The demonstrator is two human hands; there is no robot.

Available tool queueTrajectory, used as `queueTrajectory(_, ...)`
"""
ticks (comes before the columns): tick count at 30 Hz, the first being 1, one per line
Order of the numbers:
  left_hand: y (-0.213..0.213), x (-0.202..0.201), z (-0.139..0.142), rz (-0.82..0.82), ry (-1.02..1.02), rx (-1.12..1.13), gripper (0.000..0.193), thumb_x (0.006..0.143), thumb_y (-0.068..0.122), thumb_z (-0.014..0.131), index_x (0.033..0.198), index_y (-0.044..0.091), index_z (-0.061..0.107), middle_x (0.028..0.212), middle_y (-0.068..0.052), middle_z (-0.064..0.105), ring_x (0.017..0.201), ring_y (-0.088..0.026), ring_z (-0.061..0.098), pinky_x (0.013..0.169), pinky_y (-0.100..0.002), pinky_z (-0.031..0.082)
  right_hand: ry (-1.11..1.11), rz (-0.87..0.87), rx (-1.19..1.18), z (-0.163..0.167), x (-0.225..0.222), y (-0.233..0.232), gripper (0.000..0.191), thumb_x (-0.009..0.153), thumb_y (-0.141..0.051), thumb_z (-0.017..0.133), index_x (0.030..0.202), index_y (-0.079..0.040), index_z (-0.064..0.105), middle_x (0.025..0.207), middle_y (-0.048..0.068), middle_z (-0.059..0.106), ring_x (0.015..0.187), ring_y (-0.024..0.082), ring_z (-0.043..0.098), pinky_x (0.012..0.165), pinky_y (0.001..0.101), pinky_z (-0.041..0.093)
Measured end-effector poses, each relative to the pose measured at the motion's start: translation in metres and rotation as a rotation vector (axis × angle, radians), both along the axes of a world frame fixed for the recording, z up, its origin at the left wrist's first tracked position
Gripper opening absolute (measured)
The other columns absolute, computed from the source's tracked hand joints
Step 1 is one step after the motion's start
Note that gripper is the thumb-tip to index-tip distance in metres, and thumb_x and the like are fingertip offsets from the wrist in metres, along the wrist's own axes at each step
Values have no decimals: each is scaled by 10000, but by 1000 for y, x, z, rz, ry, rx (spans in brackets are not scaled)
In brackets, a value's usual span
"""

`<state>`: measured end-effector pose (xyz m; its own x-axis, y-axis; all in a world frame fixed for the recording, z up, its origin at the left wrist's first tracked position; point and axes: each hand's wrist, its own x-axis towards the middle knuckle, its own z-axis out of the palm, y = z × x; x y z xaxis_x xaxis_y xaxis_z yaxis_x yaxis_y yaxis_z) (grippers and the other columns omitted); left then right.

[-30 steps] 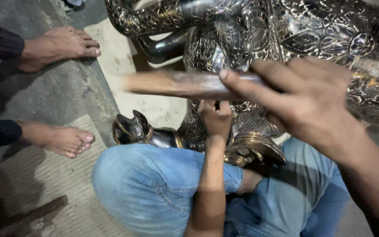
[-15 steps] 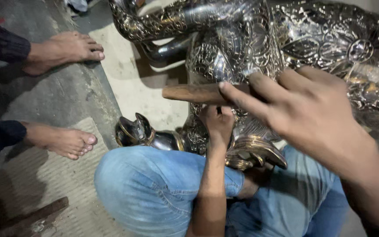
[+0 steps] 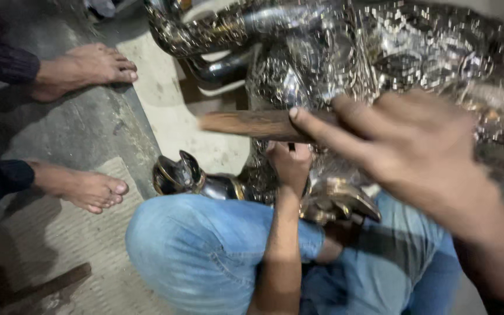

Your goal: The person uses a chisel and wooden mallet to engrave intricate floral patterns onto a large, dark metal sculpture. They hold the chisel in one hand and strike it with the mallet in the other, working on different sections of the sculpture's surface.

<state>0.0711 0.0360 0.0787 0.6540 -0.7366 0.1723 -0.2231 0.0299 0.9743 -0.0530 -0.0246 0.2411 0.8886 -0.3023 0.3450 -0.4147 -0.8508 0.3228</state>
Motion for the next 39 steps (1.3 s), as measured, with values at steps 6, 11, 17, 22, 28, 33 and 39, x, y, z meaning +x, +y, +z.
queueTrajectory(6, 1, 2, 4, -60, 27, 104, 220, 967, 184, 563, 957, 8, 694, 862, -140, 747, 814, -311, 763, 745, -420, 585, 47, 6, -38, 1, 0, -2, 455, 897, -202, 697, 1324, -355, 741, 1029, -61, 777, 603, 59, 556, 496, 204, 397)
queueTrajectory(11, 2, 3, -2, -2, -158, -17, 224, 981, 196, 567, 983, 5, 685, 909, -151, 743, 881, -314, 739, 839, -433, 579, -93, 24, 99, 13, 14, 0, 370, 923, -251, 688, 1279, -325, 752, 978, -22, 767, 579, 87, 520, 488, 254, 391)
queueTrajectory(17, 4, -4, -4, -32, 124, -105, 322, 874, 180, 585, 1013, -110, 580, 864, -203, 652, 745, -347, 695, 664, -422, 611, -72, 74, 111, 26, 29, 1, 477, 876, -279, 630, 1331, -388, 718, 1011, -18, 766, 593, 81, 499, 514, 243, 394)
queueTrajectory(22, 1, -2, -11, -28, 7, 51, 217, 892, 164, 593, 877, -20, 708, 742, -93, 732, 670, -245, 756, 687, -396, 606, 262, -26, -94, 5, 7, 3, 663, 852, -177, 650, 1475, -405, 647, 1029, -76, 730, 644, 61, 540, 573, 213, 452)
queueTrajectory(28, 2, -1, -12, 13, -153, -129, 145, 901, 132, 618, 961, 14, 677, 844, -113, 733, 777, -283, 751, 748, -417, 594, 121, 42, 9, -14, -6, -3, 534, 941, -167, 682, 1444, -346, 680, 1060, -24, 770, 612, 56, 521, 477, 212, 387)
queueTrajectory(33, 1, 0, 0, 153, -629, -27, 192, 885, 137, 678, 1047, 39, 652, 926, -148, 741, 860, -353, 714, 808, -494, 530, -183, 76, 182, 4, 12, -4, 376, 943, -284, 655, 1311, -342, 710, 1005, 5, 756, 597, 88, 523, 487, 256, 375)
queueTrajectory(39, -3, 1, 11, -1, -13, -60, 164, 964, 150, 614, 950, 4, 686, 845, -122, 755, 746, -255, 764, 703, -403, 606, -89, 64, 126, 7, 11, -2, 428, 896, -226, 663, 1304, -345, 713, 979, -9, 767, 572, 84, 520, 476, 248, 378)
